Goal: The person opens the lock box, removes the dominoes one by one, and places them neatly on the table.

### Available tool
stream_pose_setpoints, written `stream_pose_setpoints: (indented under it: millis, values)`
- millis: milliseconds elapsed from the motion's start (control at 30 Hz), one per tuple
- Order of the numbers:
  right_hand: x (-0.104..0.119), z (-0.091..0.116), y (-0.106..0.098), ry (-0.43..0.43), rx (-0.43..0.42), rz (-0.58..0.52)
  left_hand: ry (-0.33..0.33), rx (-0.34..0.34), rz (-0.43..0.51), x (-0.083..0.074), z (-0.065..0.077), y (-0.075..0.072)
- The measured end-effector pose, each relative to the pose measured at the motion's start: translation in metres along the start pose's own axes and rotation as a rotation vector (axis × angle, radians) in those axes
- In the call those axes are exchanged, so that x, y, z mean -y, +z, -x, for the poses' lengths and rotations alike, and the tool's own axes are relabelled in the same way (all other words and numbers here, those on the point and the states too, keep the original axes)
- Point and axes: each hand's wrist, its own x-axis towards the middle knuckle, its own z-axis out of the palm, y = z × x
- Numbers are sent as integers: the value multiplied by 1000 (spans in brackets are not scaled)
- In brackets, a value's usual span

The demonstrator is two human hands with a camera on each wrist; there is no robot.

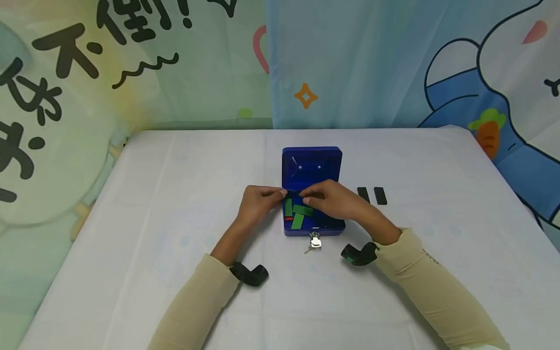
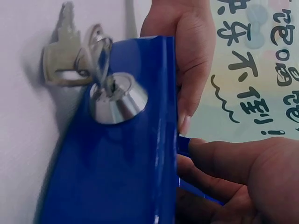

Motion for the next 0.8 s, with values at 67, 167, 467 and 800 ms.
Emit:
stream_pose_setpoints:
  millis: [67,167,467,800]
  values:
    - [-1,0,1,-10,12,-7,0,0,0,0,0,0]
    - [-1,0,2,-23,33,-19,3,-1,1,0,0,1]
    - [0,-2,9,-31,36,-28,11,-6,1,-1,0,1]
    - [4,0,18,33,47,57,8,-14,-1,0,0,1]
